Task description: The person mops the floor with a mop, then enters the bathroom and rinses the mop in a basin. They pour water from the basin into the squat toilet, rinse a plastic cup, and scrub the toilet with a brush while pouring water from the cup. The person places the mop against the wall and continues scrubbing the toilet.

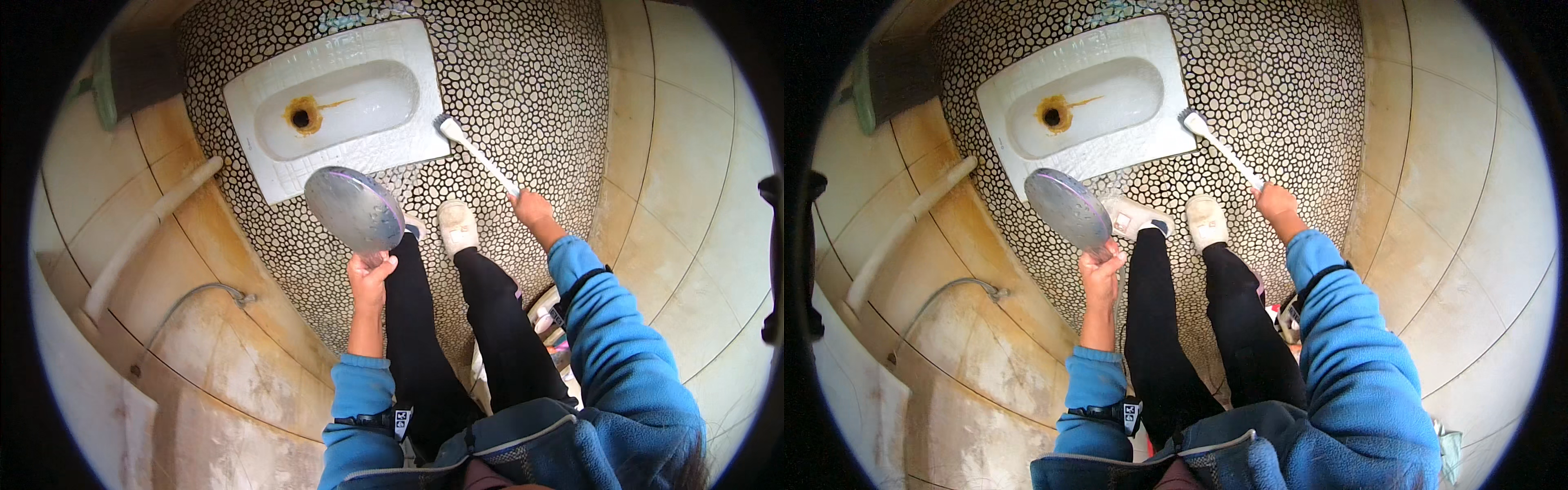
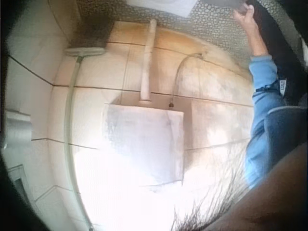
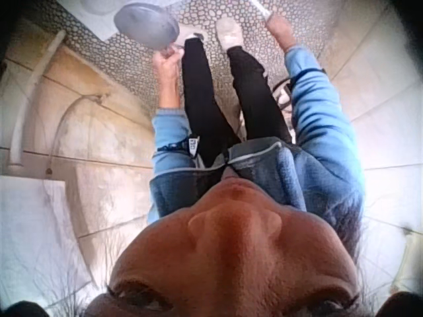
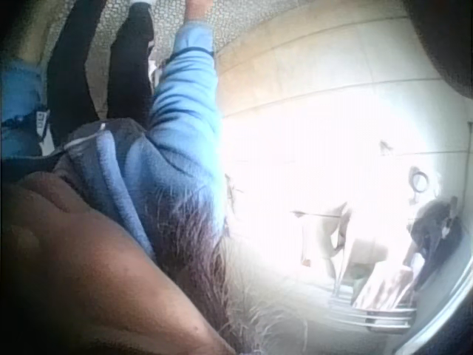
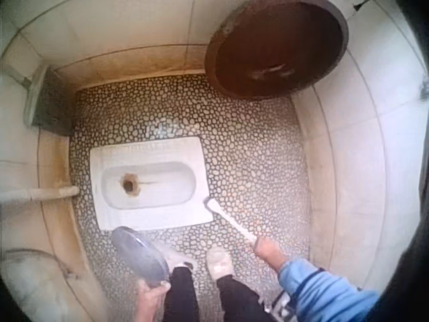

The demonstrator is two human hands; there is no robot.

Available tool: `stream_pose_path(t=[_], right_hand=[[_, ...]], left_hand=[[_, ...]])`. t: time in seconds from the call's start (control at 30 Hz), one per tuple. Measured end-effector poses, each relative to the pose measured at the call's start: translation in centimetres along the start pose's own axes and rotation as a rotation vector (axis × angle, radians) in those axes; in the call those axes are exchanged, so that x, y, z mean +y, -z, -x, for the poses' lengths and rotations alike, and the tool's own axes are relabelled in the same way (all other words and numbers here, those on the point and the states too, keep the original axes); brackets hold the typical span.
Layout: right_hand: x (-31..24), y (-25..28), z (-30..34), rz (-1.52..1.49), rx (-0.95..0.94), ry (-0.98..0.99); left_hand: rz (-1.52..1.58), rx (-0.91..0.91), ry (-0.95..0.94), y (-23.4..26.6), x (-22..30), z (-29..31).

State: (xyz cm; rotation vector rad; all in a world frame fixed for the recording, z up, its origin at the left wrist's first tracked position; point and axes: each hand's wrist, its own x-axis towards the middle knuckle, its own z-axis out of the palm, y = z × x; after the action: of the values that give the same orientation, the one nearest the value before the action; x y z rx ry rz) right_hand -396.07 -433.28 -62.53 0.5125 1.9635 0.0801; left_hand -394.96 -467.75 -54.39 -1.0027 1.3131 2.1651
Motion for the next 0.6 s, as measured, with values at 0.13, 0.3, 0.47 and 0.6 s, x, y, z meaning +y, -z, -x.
stream_pose_path(t=[0.13,0.3,0.47,0.6], right_hand=[[-3.8,4.8,-4.4,-0.126,0.137,0.070],[-6.3,7.3,-7.7,-0.218,0.140,0.091],[0.3,-3.8,1.0,-0.042,0.047,0.110],[-7.1,-4.3,0.7,-0.139,-0.077,0.189]], left_hand=[[0.000,0.038,-0.042,-1.3,-2.9,2.5],[0.102,0.060,0.005,-3.0,-4.9,4.6],[0.158,0.121,-0.024,-1.3,-9.0,8.1],[0.227,0.219,-0.084,2.0,-12.6,10.4]])
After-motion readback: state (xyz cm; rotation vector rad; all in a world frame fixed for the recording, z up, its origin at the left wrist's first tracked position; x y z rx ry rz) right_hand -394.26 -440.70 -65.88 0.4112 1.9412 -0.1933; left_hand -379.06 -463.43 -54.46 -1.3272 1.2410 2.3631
